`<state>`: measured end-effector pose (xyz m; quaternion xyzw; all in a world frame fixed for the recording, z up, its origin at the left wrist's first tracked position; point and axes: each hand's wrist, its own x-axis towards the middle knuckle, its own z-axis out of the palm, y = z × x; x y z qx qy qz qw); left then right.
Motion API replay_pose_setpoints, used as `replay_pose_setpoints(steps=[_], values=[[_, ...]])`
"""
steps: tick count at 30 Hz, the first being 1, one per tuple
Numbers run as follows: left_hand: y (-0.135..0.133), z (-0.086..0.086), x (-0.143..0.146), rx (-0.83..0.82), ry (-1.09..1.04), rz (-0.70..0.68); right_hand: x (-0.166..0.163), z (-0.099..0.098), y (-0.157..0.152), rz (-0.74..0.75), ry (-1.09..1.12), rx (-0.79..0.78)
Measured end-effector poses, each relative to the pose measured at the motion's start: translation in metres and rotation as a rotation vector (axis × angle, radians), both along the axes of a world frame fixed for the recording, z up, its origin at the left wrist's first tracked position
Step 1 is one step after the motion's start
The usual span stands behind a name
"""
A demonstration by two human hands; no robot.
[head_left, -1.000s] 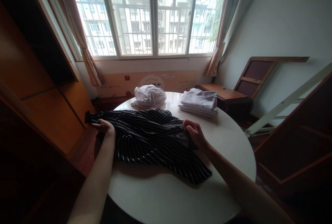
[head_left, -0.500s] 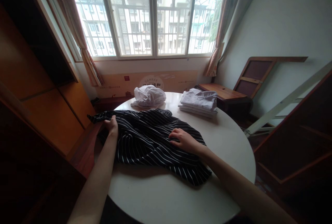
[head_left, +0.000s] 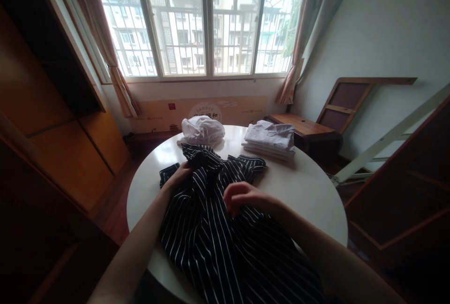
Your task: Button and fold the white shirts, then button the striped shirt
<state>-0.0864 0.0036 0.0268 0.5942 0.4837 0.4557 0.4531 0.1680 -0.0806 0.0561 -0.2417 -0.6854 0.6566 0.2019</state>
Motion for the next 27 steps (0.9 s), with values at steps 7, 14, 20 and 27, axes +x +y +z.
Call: replay_pose_setpoints(steps=[7,14,20,27], values=[[-0.01,0.0,0.002,-0.187,-0.06,-0.247,0.031,-0.018,0.045,-0.887,-0.115,0.695],[0.005,-0.003,0.0,0.161,0.18,0.146,0.036,-0.037,0.055,-0.471,-0.461,0.844],[0.007,0.0,-0.008,0.054,0.317,0.269,0.033,-0.034,0.053,-0.582,-0.779,0.76],[-0.004,0.012,0.007,-0.019,0.068,-0.088,0.045,-0.028,0.053,-0.655,-0.94,0.617]])
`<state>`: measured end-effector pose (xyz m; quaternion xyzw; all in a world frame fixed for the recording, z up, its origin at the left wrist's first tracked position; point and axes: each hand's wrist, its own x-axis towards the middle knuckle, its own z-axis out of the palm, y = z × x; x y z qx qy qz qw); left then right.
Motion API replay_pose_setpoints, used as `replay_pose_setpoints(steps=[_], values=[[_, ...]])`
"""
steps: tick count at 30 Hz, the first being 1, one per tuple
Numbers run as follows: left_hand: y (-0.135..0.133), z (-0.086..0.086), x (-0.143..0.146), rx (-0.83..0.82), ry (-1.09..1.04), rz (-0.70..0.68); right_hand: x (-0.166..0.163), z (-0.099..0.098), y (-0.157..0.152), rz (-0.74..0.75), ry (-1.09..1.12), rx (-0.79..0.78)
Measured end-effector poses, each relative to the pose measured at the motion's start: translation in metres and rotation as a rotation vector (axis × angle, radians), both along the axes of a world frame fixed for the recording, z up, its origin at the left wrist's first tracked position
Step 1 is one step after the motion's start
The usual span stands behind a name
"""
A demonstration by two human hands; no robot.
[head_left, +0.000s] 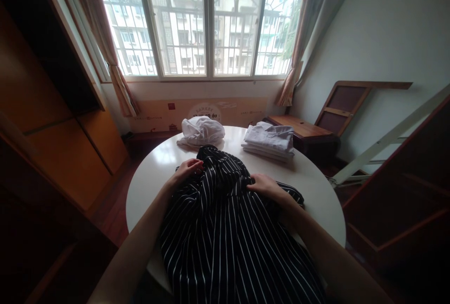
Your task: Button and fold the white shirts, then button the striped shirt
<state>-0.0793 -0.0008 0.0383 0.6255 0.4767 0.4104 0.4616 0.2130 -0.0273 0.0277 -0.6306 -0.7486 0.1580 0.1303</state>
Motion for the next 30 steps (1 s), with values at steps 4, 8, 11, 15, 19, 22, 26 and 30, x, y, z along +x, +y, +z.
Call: replay_pose_setpoints(steps=[4,8,11,15,19,22,26,30], values=[[-0.007,0.004,0.016,0.022,0.011,-0.023,0.001,0.011,-0.006,-0.087,0.041,0.137],[-0.009,0.0,0.03,0.152,0.172,0.048,-0.016,0.023,-0.015,-0.02,0.22,0.516],[-0.009,-0.004,0.039,0.221,0.304,0.101,-0.04,0.025,-0.022,0.149,0.38,0.479],[-0.008,-0.008,0.049,0.228,0.453,0.143,-0.071,0.012,-0.017,0.218,0.416,0.246],[-0.002,-0.021,0.056,0.323,0.625,0.212,-0.086,-0.006,0.001,0.268,0.265,0.238],[0.007,-0.034,0.056,0.46,0.658,0.232,-0.088,-0.016,0.018,0.249,0.215,0.279],[0.015,-0.042,0.05,0.563,0.591,0.196,-0.086,-0.022,0.035,0.112,0.375,0.276],[0.009,-0.038,0.047,0.643,0.566,0.207,-0.085,-0.024,0.038,-0.004,0.447,0.312]])
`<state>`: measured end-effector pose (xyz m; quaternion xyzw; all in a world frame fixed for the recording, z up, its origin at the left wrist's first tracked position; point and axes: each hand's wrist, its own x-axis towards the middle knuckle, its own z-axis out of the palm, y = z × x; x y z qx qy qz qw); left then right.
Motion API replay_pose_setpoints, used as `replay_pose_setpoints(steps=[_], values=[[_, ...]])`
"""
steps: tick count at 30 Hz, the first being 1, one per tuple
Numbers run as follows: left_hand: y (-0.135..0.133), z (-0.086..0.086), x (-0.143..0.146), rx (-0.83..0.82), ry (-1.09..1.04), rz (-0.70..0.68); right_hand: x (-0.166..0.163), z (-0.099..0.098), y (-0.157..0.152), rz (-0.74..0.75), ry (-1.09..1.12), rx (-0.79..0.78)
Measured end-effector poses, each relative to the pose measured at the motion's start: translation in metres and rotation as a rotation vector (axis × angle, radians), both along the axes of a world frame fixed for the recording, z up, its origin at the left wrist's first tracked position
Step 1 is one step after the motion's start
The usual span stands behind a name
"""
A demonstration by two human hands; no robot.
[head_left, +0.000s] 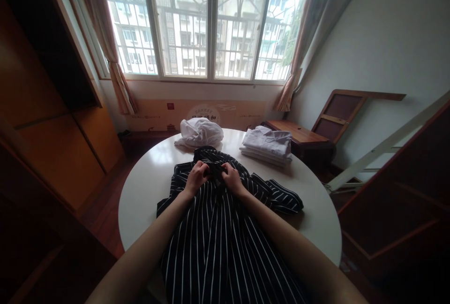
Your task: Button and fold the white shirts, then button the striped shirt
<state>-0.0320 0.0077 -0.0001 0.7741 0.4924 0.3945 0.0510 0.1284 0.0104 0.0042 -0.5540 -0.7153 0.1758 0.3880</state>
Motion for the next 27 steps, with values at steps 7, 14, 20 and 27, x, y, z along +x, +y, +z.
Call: replay_pose_setpoints(steps=[7,14,20,27], values=[[-0.012,0.002,-0.001,-0.038,0.004,-0.048,-0.004,0.002,-0.019,0.059,-0.24,0.059],[-0.009,-0.004,-0.003,-0.09,0.042,-0.126,-0.003,0.004,-0.023,0.145,-0.273,0.126],[-0.019,0.008,0.002,0.144,-0.146,0.003,0.001,0.0,-0.009,0.174,0.016,0.09],[-0.021,0.005,0.005,0.024,-0.036,-0.097,-0.002,-0.002,-0.014,0.236,-0.163,0.124]])
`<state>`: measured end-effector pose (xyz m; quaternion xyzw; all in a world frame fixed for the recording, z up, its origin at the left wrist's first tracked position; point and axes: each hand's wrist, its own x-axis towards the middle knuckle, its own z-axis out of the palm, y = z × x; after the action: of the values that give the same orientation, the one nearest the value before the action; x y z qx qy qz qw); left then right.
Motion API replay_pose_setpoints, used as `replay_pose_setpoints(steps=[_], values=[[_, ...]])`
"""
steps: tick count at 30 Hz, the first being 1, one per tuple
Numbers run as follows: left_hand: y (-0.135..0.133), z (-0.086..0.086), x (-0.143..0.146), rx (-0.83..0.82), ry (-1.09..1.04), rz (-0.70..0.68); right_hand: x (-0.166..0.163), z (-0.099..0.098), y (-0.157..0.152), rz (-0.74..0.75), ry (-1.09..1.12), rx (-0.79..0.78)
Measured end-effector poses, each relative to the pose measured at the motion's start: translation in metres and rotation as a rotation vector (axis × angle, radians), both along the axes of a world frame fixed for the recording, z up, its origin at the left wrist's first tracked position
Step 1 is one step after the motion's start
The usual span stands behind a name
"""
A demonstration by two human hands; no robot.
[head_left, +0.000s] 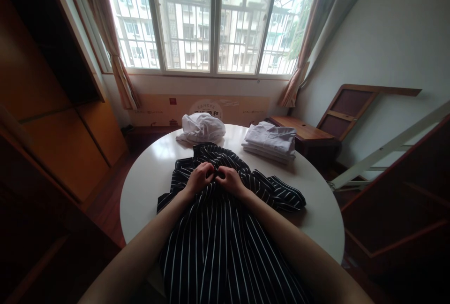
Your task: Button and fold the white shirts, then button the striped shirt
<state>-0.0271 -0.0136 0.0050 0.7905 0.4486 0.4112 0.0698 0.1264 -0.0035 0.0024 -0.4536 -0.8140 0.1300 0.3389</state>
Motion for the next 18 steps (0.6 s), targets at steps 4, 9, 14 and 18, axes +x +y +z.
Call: replay_pose_setpoints(steps=[4,9,14,18], values=[[-0.0004,-0.0011,0.0001,-0.003,0.014,-0.002,-0.0015,0.0026,-0.0072,-0.061,-0.045,0.045],[-0.0015,0.0023,-0.0002,0.05,-0.038,0.059,0.0003,0.0048,-0.0062,-0.191,0.048,0.031],[-0.0011,0.0013,0.0004,0.02,-0.015,0.054,0.0006,0.0042,-0.0049,-0.196,0.035,0.021],[-0.0001,-0.0004,0.0006,-0.086,0.033,0.063,-0.0013,0.0026,-0.0066,-0.142,-0.066,0.078]])
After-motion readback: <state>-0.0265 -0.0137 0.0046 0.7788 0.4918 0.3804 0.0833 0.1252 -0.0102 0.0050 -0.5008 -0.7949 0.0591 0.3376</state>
